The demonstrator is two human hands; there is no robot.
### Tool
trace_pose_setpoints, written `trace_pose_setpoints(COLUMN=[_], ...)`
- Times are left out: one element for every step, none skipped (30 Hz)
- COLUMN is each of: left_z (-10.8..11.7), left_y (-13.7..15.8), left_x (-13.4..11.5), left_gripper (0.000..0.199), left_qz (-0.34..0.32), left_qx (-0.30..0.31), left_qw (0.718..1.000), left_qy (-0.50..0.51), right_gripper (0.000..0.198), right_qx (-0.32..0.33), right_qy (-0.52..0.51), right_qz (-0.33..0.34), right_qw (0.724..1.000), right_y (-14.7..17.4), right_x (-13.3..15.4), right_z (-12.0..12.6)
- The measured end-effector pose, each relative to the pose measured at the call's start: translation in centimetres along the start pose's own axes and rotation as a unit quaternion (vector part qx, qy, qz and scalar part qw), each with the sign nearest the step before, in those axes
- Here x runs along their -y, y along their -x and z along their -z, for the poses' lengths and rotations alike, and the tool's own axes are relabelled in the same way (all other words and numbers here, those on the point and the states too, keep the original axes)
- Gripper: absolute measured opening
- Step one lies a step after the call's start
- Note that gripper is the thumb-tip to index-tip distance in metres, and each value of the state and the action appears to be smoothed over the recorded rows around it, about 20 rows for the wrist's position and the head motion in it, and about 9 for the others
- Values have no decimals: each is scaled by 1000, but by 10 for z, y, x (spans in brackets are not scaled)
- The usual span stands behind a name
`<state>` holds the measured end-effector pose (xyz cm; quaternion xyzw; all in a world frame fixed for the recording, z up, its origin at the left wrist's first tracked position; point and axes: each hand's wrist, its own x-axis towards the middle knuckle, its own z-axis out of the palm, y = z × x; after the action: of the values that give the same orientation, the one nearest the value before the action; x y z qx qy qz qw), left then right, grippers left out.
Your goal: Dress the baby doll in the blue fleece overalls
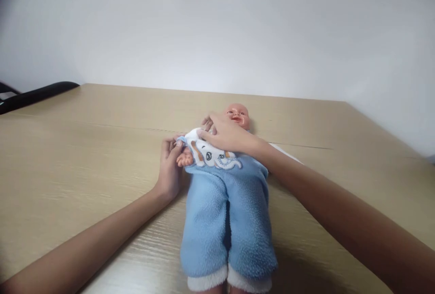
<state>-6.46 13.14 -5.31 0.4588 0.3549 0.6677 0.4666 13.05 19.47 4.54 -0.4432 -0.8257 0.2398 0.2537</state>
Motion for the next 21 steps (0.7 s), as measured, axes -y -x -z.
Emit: trace_pose_setpoints(left_z=[0,1,1,2,2,3,4,4,5,6,7,7,7,8,8,8,9,9,10,10,11], left_y=[-1,-2,-2,-3,-4,-5,-7,-9,-11,-14,-17,-19,-22,-25,-27,-28,-30,-31,-31,-32,-32], left_x=[1,3,4,5,6,7,9,11,13,16,18,21,23,24,25,25,25,24,23,22,22], left_gripper=[26,27,28,30,33,36,39,44,48,52,55,57,57,56,55,54,52,50,48,47,46], left_qz=[35,67,95,120,141,158,173,186,195,201,205,209,212,214,213,210,203,194,184,178,177], left_qx=[-2,-6,-9,-12,-12,-8,-4,-2,-3,-7,-12,-15,-14,-9,-1,10,21,32,42,53,63], left_qw=[999,997,993,989,984,980,975,971,968,967,966,965,965,965,966,967,970,972,975,977,977], left_qy=[25,49,72,91,108,123,138,148,155,159,159,156,152,149,145,141,134,127,117,108,99], right_gripper=[31,40,49,55,56,53,48,44,41,40,40,41,41,41,40,39,38,38,38,39,39], right_qx=[14,43,76,100,109,96,71,42,19,3,-8,-13,-15,-19,-20,-22,-22,-24,-22,-18,-13], right_qy=[6,15,25,33,40,48,53,53,44,24,-5,-39,-74,-103,-128,-150,-171,-191,-209,-225,-241], right_qz=[-19,-26,-26,-24,-22,-24,-31,-41,-49,-54,-56,-57,-58,-59,-61,-62,-62,-63,-63,-64,-65], right_qw=[1000,999,996,994,993,994,996,997,998,998,998,998,995,993,990,986,983,979,976,972,968], right_y=[5,11,16,21,25,28,30,32,32,32,31,31,30,30,29,30,30,31,32,32,33], right_x=[4,7,11,14,15,16,16,14,12,9,5,2,-2,-6,-10,-13,-17,-21,-24,-27,-30], right_z=[2,4,6,6,6,5,3,0,-3,-6,-8,-10,-12,-13,-13,-13,-13,-12,-12,-12,-12])
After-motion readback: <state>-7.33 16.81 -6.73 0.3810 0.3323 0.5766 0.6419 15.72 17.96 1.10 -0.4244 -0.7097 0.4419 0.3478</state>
